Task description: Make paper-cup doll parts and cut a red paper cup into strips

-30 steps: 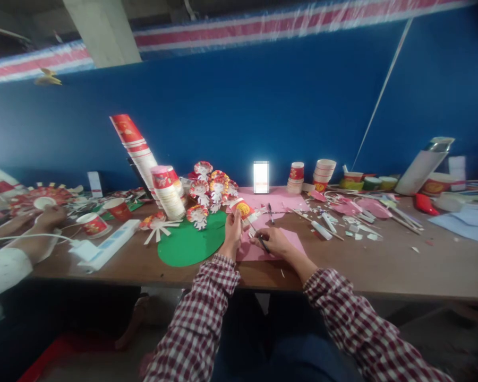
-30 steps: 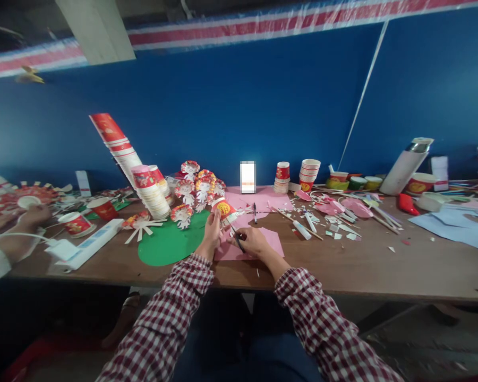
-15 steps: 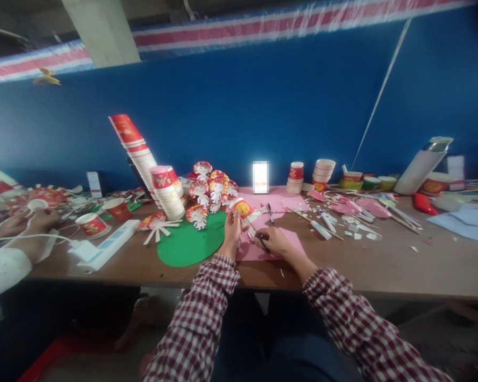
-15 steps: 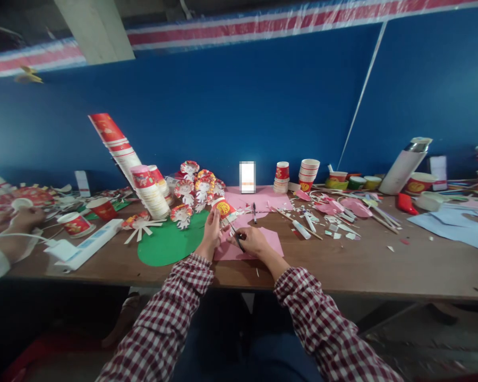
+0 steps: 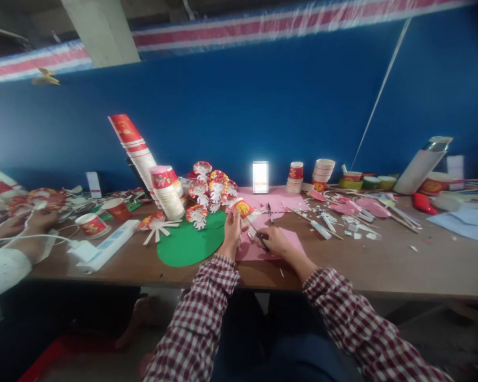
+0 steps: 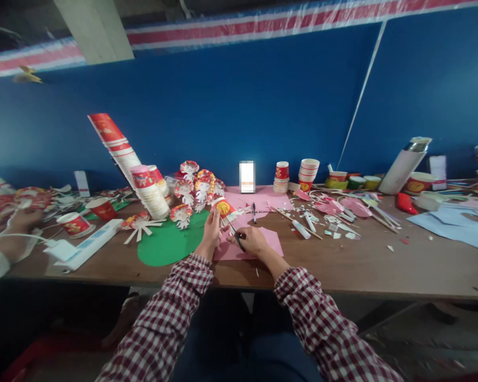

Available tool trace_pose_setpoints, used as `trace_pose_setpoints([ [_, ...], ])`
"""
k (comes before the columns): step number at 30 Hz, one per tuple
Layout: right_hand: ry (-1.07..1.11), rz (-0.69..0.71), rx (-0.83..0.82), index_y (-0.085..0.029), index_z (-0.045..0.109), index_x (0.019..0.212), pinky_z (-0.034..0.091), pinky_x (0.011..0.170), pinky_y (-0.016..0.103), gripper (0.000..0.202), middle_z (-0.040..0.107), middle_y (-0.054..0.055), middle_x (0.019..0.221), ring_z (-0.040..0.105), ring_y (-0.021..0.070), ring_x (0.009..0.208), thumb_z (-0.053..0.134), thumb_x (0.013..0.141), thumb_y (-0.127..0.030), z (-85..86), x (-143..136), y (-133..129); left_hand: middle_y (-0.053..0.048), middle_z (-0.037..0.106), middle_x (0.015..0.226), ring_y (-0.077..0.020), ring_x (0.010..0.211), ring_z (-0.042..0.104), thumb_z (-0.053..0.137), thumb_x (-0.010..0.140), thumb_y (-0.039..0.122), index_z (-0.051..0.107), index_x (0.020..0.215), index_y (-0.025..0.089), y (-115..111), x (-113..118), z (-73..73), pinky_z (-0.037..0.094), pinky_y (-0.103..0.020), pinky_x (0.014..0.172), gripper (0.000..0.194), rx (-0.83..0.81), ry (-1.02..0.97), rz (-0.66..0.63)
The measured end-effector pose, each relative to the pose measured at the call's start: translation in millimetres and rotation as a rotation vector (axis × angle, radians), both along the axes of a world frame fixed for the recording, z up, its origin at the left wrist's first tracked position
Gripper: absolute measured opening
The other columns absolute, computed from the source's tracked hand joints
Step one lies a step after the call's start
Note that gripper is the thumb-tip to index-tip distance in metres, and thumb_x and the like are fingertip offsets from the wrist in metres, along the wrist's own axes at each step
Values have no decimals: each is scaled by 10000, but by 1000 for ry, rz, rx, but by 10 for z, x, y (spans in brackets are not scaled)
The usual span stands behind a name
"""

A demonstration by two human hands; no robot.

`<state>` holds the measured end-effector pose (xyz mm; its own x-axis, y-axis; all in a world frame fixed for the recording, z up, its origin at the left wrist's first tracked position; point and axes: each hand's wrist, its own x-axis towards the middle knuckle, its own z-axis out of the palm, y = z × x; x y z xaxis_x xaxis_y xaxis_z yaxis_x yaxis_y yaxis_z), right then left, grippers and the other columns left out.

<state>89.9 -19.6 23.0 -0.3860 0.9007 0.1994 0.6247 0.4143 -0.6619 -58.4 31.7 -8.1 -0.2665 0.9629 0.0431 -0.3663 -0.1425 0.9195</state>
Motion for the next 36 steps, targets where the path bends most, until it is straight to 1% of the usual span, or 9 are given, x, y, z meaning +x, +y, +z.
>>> trace_pose_setpoints([
  [9,32,7,-13,-172,538,554,281,464,205,484,482,-2,511,384,93,488,507,777,-599,27,-3,-17,12,543,731,-88,612,538,615,658,661,591,966,215,27,-4,-26,488,-212,534,542,9,3,5],
  [15,39,5,-24,-166,568,558,311,475,211,488,526,11,526,429,104,495,497,792,-588,26,-8,-24,-13,579,810,-99,659,559,624,677,628,593,1005,213,-19,-3,10,495,-205,542,529,34,-5,-7],
  [18,33,12,-23,-166,602,597,317,479,214,468,551,15,544,440,107,496,504,796,-578,18,-7,-16,-24,587,846,-109,693,575,612,694,624,593,1035,223,-29,-2,18,504,-207,550,527,24,21,2],
  [21,16,5,-7,-170,639,644,315,485,215,443,568,17,559,437,107,501,509,804,-563,9,-5,-4,-8,572,781,-94,626,562,612,696,622,585,1069,235,-30,5,13,501,-198,520,539,29,93,13],
  [24,8,-10,14,-175,660,669,320,498,212,426,578,20,574,437,106,512,519,805,-554,6,-3,3,20,540,707,-68,532,517,608,703,617,543,1157,257,-31,20,3,488,-180,476,583,73,170,-1],
  [28,19,-11,3,-176,673,714,339,516,212,410,608,32,613,473,114,534,521,809,-544,13,5,3,40,504,655,-55,471,478,610,713,598,511,1219,253,-41,37,-12,491,-189,459,620,84,209,-16],
  [30,23,-18,11,-176,666,720,342,519,209,398,613,34,621,485,115,541,524,811,-536,11,9,4,19,542,691,-72,497,512,630,708,579,516,1220,237,-51,43,-16,496,-203,463,626,89,216,-23],
  [33,25,-39,37,-176,650,705,341,518,205,391,609,33,618,486,112,540,523,817,-529,-1,12,10,-40,614,806,-117,572,576,668,698,534,501,1253,218,-65,46,-12,498,-220,473,660,101,220,-19],
  [36,39,-58,42,-178,646,692,344,515,203,394,609,30,618,493,116,550,518,820,-527,-10,11,17,-73,640,876,-157,665,619,694,699,472,518,1242,200,-65,46,2,523,-239,542,632,118,220,7],
])
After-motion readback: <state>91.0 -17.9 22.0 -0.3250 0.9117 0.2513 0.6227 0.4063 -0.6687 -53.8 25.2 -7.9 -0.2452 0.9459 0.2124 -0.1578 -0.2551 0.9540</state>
